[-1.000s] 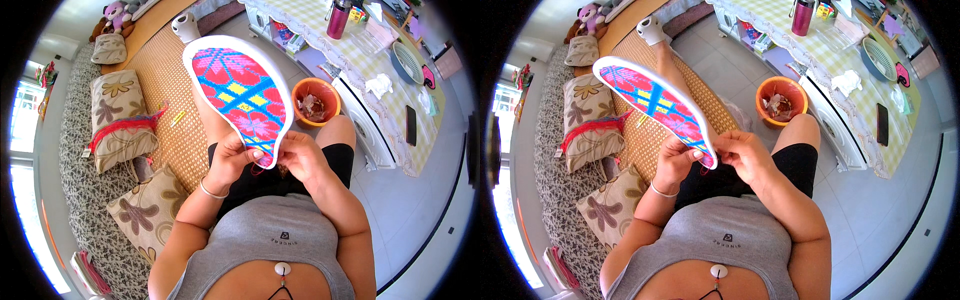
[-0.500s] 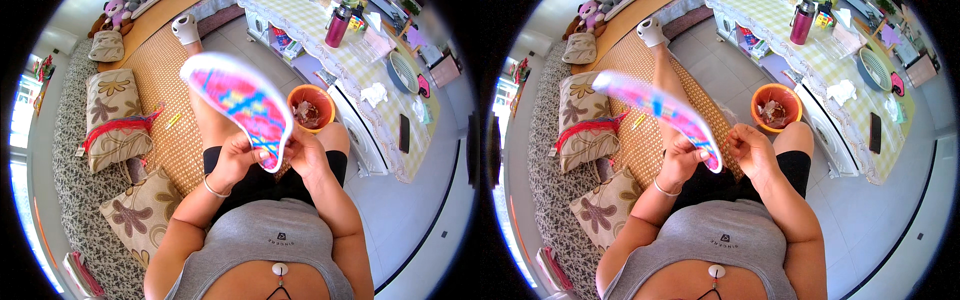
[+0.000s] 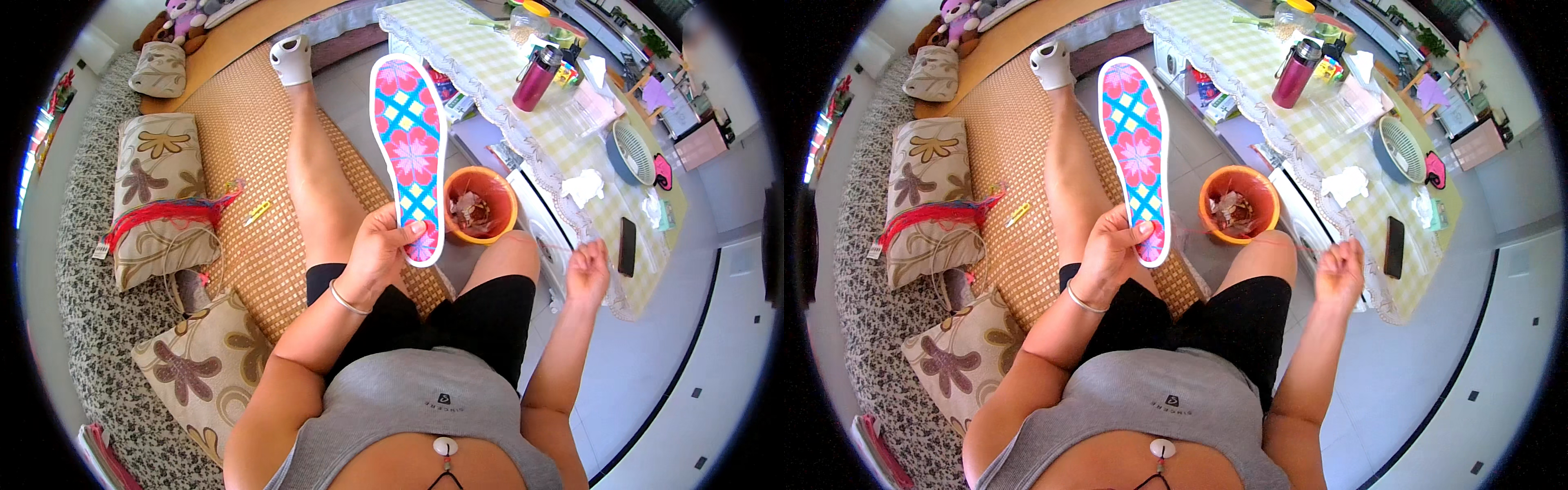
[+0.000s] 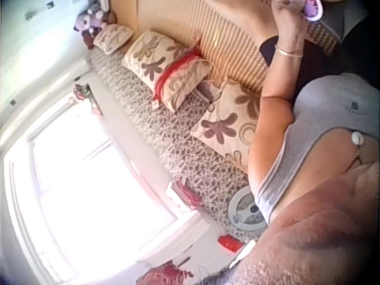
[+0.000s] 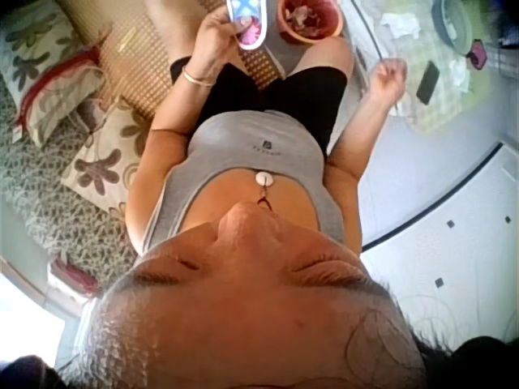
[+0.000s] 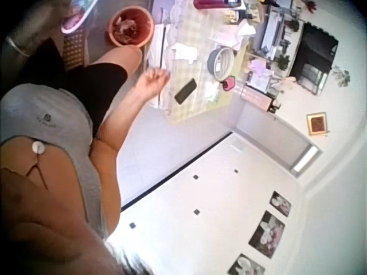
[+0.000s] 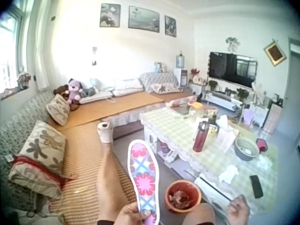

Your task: The person sews the edge of a colorful embroidered shoe sole by hand using a needle and red thread, pulling the thread tight through each stitch.

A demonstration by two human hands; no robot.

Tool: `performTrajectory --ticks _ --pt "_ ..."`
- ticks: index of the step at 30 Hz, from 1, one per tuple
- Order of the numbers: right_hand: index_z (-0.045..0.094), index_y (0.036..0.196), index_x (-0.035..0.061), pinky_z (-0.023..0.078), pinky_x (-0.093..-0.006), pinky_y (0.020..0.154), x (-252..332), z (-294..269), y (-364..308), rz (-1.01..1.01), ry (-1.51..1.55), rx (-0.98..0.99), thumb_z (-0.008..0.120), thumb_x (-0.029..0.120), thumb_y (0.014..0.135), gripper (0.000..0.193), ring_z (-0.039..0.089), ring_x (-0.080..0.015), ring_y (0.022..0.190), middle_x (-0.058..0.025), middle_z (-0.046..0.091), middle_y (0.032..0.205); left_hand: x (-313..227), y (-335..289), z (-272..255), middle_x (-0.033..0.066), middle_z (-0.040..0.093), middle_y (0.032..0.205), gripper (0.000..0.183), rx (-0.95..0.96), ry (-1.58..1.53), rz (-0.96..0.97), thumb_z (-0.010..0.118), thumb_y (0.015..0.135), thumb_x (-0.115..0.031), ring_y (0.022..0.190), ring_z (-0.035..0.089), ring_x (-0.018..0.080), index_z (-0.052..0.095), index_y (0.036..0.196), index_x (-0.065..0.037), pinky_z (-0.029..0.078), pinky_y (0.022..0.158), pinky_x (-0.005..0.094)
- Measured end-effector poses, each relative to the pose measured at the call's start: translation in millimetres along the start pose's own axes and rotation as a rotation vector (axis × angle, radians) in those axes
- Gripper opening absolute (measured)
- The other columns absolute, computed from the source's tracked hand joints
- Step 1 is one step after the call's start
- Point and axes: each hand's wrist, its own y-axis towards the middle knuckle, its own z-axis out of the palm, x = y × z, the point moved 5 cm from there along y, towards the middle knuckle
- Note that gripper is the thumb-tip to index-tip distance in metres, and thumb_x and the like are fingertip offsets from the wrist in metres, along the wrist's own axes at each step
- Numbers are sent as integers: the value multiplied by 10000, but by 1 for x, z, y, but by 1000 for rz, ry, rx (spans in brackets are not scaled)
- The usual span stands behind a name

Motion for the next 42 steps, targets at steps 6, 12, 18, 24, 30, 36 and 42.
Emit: performTrajectory --ticks 6,12,18,24,30,36,42 --pt "524 898 36 255 -202 445 21 10 -18 -249 -409 -73 524 71 919 40 330 -71 530 7 405 632 42 33 1 92 664 943 168 -23 29 -71 571 854 29 797 636 134 596 1020 43 521 729 268" --pt "595 923 37 303 -180 463 -58 51 -29 -40 -794 48 597 73 865 68 370 -29 534 35 487 695 75 74 -3 100 644 1037 215 81 61 -125 496 922 -46 900 628 145 549 1112 39 504 831 291" --pt "638 894 27 325 -154 513 -140 83 -23 234 -1066 248 686 81 807 112 490 -17 624 19 605 745 79 84 -29 93 648 1017 218 46 55 -80 482 942 -103 894 624 144 562 1095 30 496 825 287" --pt "626 872 11 291 -169 461 -200 75 -9 434 -841 329 670 40 806 85 416 -23 543 8 574 707 55 92 -67 101 664 937 259 -41 -96 -81 494 945 -199 821 630 153 610 995 27 499 764 286" --pt "602 824 4 300 -171 472 -235 96 27 543 -675 560 659 9 798 63 417 -34 540 10 541 679 26 102 -93 100 672 817 264 -245 -86 -69 526 922 -193 676 626 142 643 840 29 503 650 269" --pt "597 799 24 302 -172 491 -255 85 33 544 -662 672 687 32 781 92 415 -29 545 27 534 661 27 104 -100 121 670 854 257 -297 -158 -85 545 916 -181 729 628 150 644 815 33 506 696 288" --pt "587 787 31 309 -172 493 -245 84 36 564 -660 586 689 36 780 103 417 -23 549 24 541 670 37 105 -100 111 678 872 291 -266 -96 -73 558 921 -249 747 640 146 652 845 16 514 710 292"
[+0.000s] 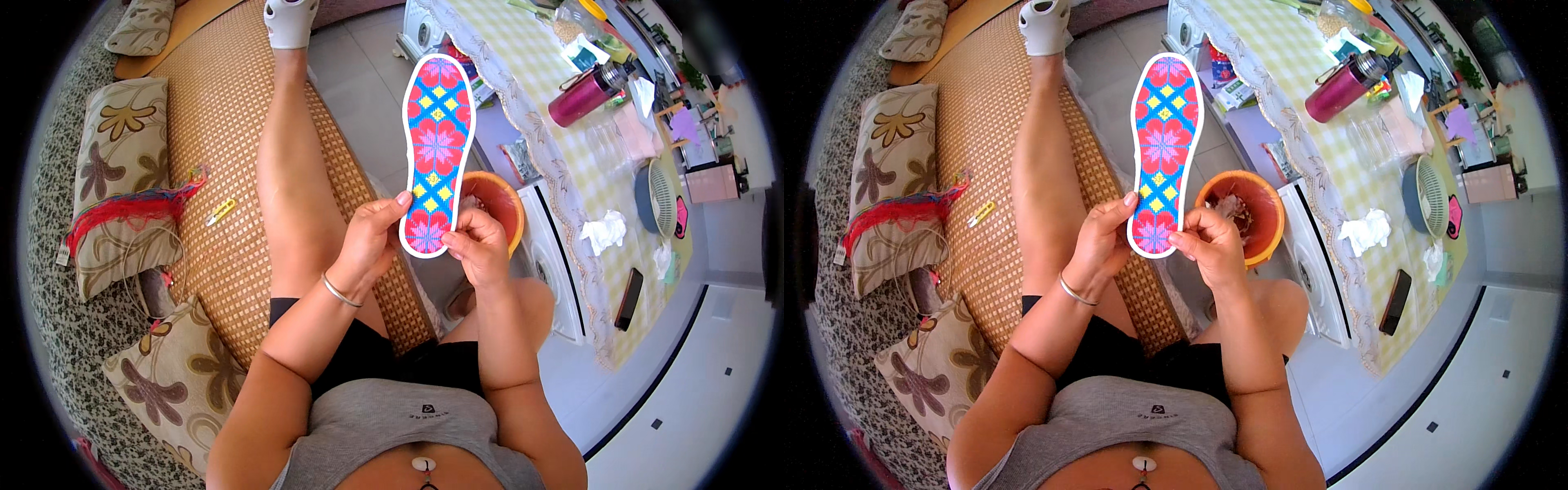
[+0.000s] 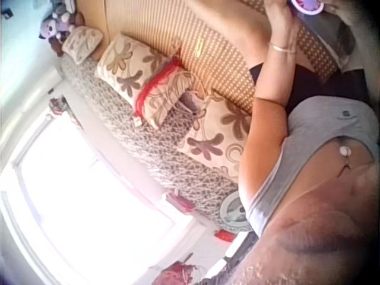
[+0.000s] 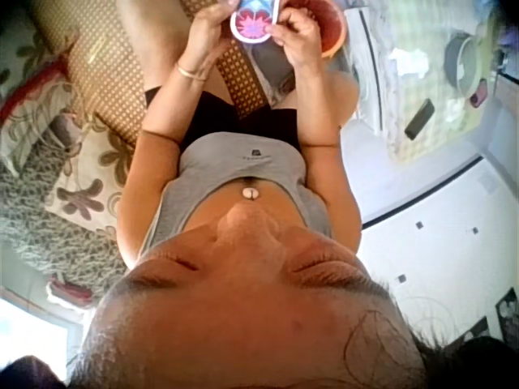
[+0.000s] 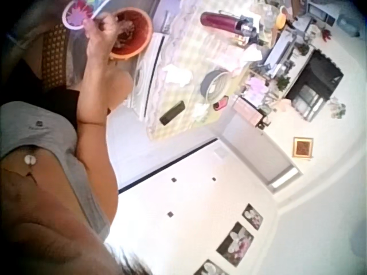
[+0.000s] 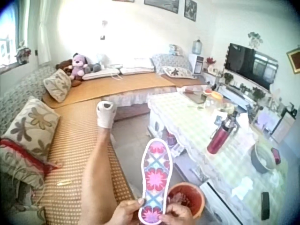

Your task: The person sews the edge of a colorful embroidered shoe sole by hand using a needle and red thread, pulling the thread tight through each stitch.

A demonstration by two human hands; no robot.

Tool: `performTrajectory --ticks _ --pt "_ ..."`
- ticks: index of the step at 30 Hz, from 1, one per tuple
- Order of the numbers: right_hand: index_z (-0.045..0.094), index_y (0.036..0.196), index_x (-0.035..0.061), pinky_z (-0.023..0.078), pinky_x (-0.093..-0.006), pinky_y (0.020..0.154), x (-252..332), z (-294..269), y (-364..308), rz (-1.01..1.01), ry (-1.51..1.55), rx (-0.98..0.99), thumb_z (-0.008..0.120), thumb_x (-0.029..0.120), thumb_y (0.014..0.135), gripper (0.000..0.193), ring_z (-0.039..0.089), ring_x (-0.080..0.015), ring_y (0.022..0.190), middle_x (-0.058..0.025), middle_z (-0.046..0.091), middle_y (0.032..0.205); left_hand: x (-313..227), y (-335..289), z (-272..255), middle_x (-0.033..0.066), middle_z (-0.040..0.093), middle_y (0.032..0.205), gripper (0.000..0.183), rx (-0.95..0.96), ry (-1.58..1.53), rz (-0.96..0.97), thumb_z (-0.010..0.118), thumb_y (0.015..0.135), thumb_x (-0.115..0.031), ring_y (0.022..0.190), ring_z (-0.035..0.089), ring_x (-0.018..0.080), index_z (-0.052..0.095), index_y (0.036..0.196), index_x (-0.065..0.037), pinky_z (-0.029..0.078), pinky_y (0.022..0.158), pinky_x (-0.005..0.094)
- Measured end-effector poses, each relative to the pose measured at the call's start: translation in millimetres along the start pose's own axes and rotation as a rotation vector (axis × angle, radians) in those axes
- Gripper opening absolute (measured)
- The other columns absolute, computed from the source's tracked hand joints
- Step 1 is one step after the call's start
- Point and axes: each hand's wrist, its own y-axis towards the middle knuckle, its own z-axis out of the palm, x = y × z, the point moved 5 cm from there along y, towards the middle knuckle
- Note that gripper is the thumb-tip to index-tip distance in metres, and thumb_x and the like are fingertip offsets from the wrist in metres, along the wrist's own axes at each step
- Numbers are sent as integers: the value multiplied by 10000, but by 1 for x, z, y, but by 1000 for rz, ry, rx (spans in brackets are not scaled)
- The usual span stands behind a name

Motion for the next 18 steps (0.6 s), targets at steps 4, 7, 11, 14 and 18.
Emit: performTrajectory --ticks 4,7,11,14,18 --pt "572 780 38 300 -166 488 2 -7 -6 -53 -40 18 682 42 784 111 402 -21 539 34 523 658 7 -3 8 103 682 877 314 15 -31 -17 555 925 -279 758 644 147 655 853 9 515 720 287" --pt "562 773 43 300 -164 485 6 -4 -7 -21 -19 -13 673 40 787 112 398 -23 533 36 512 652 5 -5 11 98 683 876 298 21 -30 -8 555 924 -265 765 642 144 656 863 8 510 721 280" --pt "553 758 47 305 -167 478 9 -7 -7 -15 36 -83 662 28 791 115 403 -26 531 24 517 666 4 -9 13 89 683 869 191 102 -18 -49 581 897 -173 767 634 132 659 882 0 500 717 269" --pt "549 753 47 306 -167 473 11 -8 -8 -44 46 -107 657 20 792 118 406 -27 532 15 524 681 7 -7 5 82 681 867 111 137 32 -13 604 848 -77 763 625 124 660 907 -2 488 695 257" --pt "549 751 51 307 -168 471 12 -7 -9 -57 49 -131 653 14 794 119 403 -27 529 12 528 687 5 -11 12 68 677 870 134 153 17 23 623 811 -23 746 609 113 664 936 1 471 680 238"
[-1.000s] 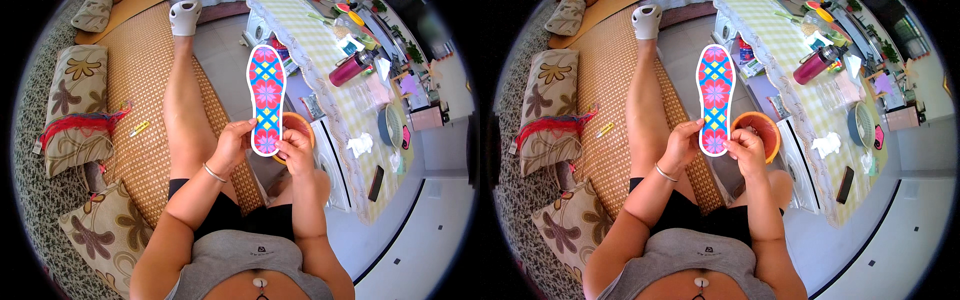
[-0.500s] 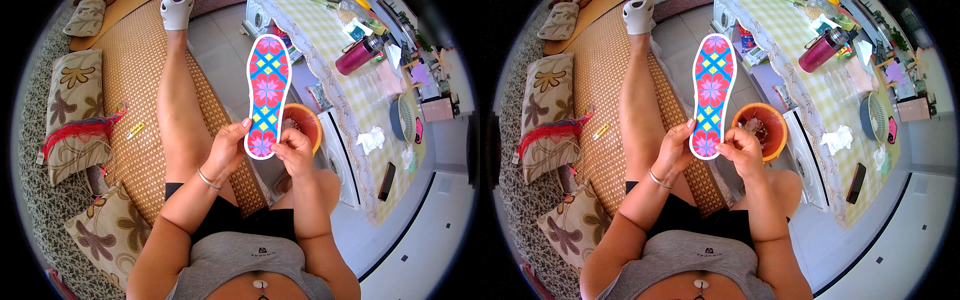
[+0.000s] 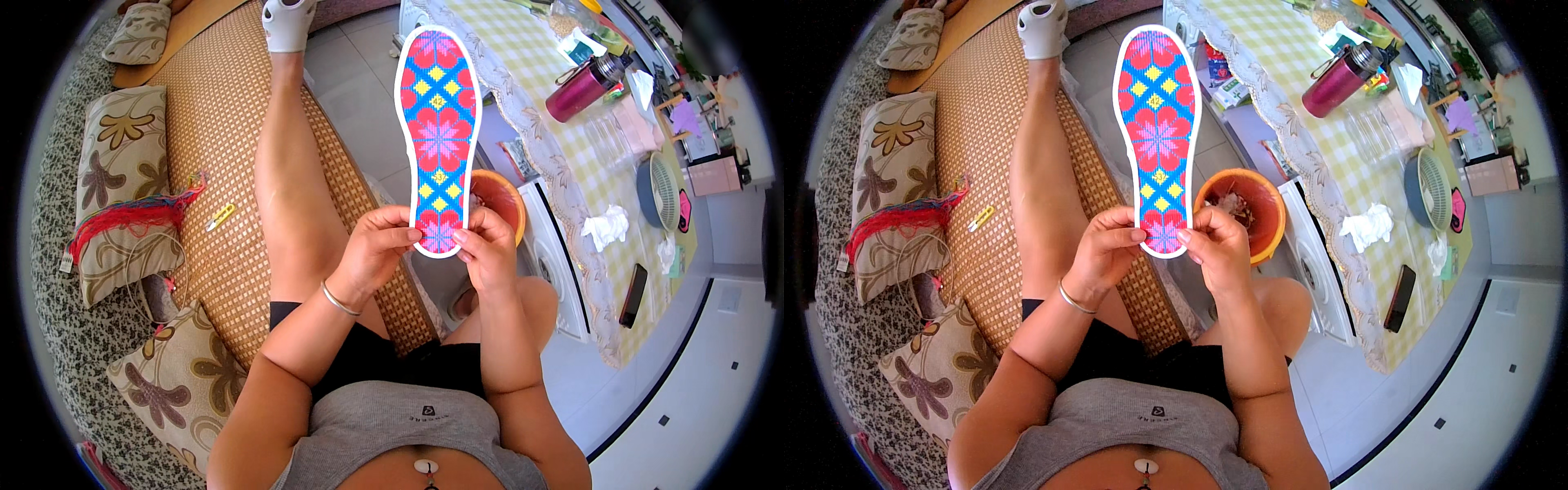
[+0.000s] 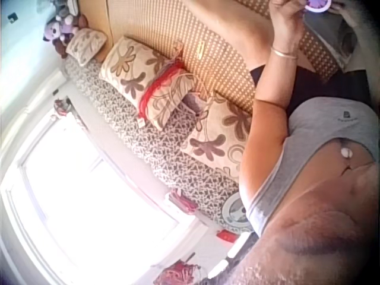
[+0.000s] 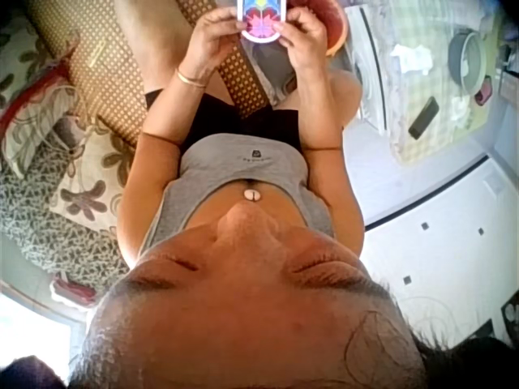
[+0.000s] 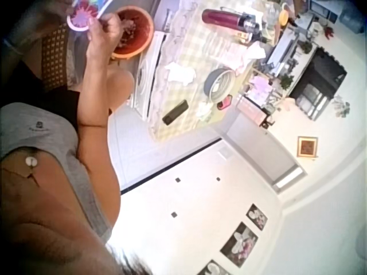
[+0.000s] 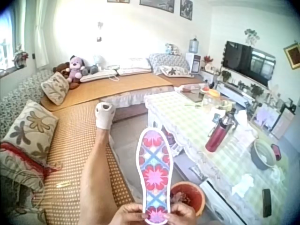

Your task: The person sews the edge of a colorful embroidered shoe sole by hand using a needle and red thread, pulling the thread tight through each stitch.

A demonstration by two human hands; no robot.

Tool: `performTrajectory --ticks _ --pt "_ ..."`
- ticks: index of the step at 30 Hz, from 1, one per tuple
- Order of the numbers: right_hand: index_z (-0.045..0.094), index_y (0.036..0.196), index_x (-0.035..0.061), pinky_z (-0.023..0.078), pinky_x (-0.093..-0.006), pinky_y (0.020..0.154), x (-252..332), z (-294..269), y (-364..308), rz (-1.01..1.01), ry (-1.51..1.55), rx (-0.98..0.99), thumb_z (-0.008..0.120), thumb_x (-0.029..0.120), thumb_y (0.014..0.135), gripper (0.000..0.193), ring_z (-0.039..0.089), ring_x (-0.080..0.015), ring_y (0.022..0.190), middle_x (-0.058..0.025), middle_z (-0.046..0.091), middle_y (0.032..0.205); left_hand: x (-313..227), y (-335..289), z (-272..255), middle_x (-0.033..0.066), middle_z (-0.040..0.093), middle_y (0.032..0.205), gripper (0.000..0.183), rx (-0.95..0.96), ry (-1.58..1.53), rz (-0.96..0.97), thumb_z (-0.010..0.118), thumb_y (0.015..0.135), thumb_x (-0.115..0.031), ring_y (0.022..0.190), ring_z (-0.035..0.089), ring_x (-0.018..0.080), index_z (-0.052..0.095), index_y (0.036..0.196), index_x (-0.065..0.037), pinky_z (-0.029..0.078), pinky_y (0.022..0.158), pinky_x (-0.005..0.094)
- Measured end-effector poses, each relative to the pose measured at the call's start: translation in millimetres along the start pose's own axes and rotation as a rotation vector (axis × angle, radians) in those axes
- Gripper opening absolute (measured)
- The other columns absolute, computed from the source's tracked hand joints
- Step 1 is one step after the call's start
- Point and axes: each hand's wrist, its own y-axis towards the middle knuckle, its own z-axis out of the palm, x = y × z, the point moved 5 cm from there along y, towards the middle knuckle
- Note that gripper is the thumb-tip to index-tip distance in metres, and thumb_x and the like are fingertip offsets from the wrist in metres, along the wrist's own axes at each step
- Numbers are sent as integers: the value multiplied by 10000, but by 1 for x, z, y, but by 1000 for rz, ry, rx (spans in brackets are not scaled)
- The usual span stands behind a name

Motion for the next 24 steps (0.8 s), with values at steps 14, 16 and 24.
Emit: performTrajectory --ticks 14,16,24 --pt "537 823 57 292 -157 434 -6 3 0 35 75 -3 614 42 840 80 380 -5 509 24 543 701 5 3 -7 44 664 847 100 -74 48 -14 630 819 -22 737 581 88 659 914 -6 451 671 214" --pt "539 832 55 295 -157 437 -6 4 0 40 91 -9 613 42 843 76 382 -5 510 23 546 704 6 3 -8 44 663 852 107 -75 54 -16 636 814 -17 736 581 86 656 918 -10 453 671 217" --pt "544 848 46 301 -161 450 -15 4 -1 47 116 -106 612 45 855 68 398 -9 520 16 551 708 9 3 4 68 657 957 214 -18 142 18 638 801 20 871 613 136 613 1011 -9 487 790 279"
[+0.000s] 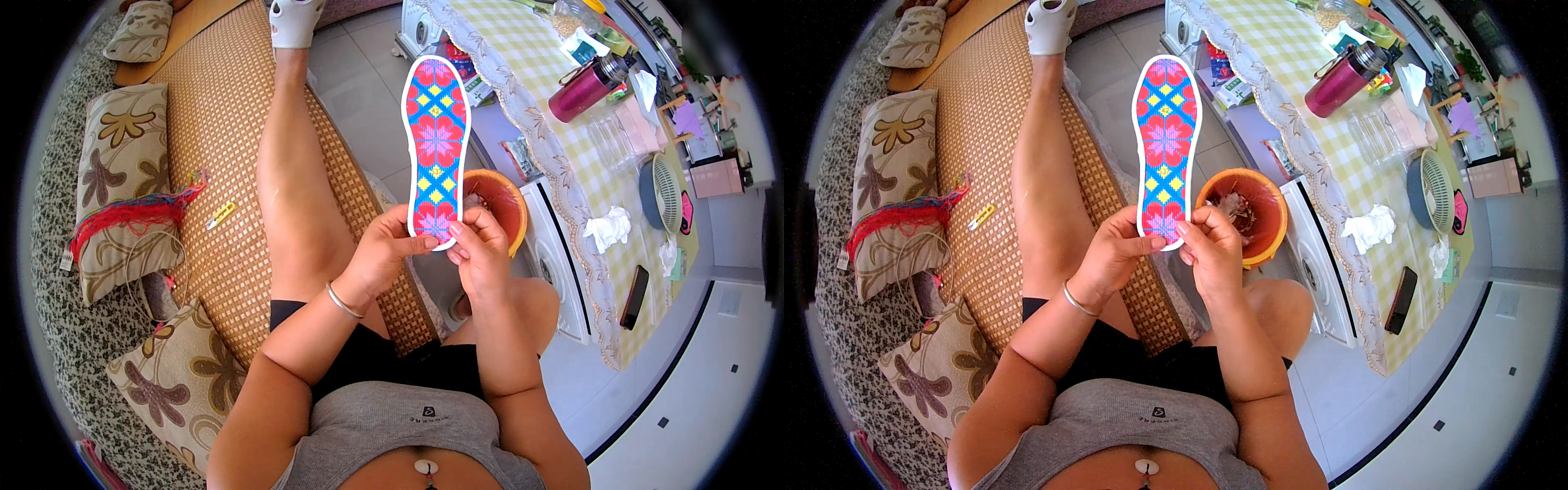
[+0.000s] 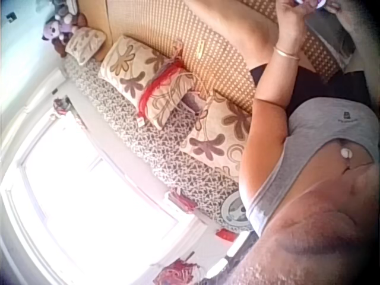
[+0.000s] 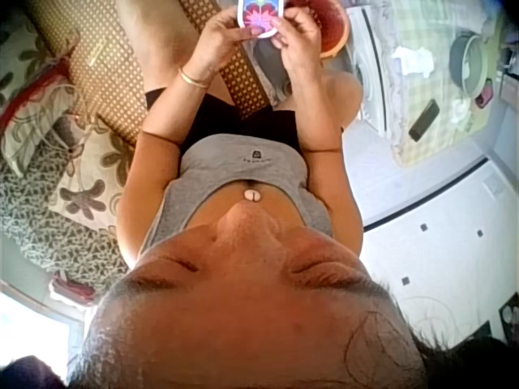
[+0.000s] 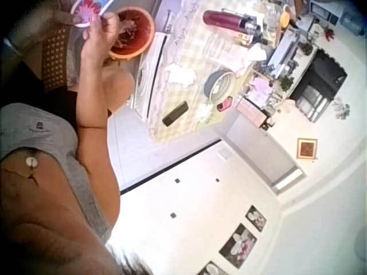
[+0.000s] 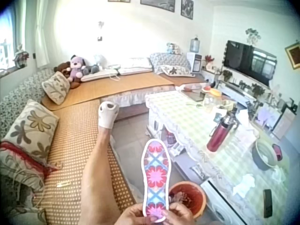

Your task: The person sews the edge of a colorful embroidered shoe sole by hand using a needle and red thread, pulling the thread tight through each stitch.

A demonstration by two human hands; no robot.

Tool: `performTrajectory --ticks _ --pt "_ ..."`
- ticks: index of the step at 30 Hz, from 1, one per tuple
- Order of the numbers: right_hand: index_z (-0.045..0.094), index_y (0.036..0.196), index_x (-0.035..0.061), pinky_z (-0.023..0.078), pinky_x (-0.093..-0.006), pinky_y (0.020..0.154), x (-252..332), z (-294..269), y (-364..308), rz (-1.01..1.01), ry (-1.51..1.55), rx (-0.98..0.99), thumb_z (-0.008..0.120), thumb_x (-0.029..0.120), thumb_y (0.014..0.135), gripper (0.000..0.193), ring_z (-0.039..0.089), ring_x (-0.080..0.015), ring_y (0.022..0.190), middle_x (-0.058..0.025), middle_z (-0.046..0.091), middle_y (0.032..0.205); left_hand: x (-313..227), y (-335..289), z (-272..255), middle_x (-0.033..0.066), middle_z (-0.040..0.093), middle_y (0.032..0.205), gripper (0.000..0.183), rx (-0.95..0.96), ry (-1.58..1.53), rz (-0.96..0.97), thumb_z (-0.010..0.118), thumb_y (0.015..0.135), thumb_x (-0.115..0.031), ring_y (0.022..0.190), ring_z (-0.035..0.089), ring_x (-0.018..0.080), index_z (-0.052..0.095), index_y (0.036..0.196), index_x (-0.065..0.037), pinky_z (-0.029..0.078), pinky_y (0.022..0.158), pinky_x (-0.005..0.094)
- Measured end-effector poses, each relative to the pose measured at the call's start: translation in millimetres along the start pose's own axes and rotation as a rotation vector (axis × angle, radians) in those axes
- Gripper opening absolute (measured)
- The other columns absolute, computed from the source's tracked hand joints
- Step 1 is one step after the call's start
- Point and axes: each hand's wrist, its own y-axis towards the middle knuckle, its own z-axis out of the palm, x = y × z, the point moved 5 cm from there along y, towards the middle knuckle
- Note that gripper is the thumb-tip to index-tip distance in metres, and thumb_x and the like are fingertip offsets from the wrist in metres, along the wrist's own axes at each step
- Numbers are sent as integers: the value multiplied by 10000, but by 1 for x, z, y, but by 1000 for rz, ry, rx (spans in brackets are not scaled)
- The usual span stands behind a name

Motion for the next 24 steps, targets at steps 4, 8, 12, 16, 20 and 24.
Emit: performTrajectory --ticks 4,8,12,16,20,24 --pt "541 821 48 290 -170 445 -1 2 -2 -30 -126 31 625 47 852 90 394 -6 522 25 539 700 1 1 -4 85 661 983 216 -46 -63 2 626 821 8 890 625 154 603 1033 -18 493 818 306" --pt "537 800 43 299 -175 472 -3 6 -5 -36 -269 82 638 51 849 112 392 -6 544 42 516 688 -1 0 -4 85 662 986 190 -64 -123 5 622 838 -14 886 626 148 605 1028 -20 496 814 302" --pt "548 864 30 330 -173 515 -1 6 -6 -83 -321 141 623 63 862 82 417 -17 587 32 512 709 -5 -3 1 83 657 1009 201 -39 -153 48 600 849 3 881 628 138 603 1050 -8 499 810 290" --pt "529 971 25 365 -178 537 13 4 -4 -157 -188 56 570 70 895 97 450 -41 619 4 513 738 -6 -3 3 102 645 1039 272 -2 -193 55 608 847 -25 913 627 165 562 1114 -9 493 838 309" --pt "547 984 1 423 -210 580 22 -3 -4 -279 -329 7 541 34 898 92 504 -70 680 -31 552 807 -7 -3 17 61 583 873 243 131 -302 -40 626 835 -111 744 531 139 541 1051 -40 425 679 288" --pt "608 908 -3 440 -205 613 32 19 -19 -436 -572 35 595 -9 845 64 566 -88 700 -40 616 806 1 -1 20 24 511 749 240 398 -661 -155 612 836 -148 623 459 139 530 1036 -43 376 591 272"
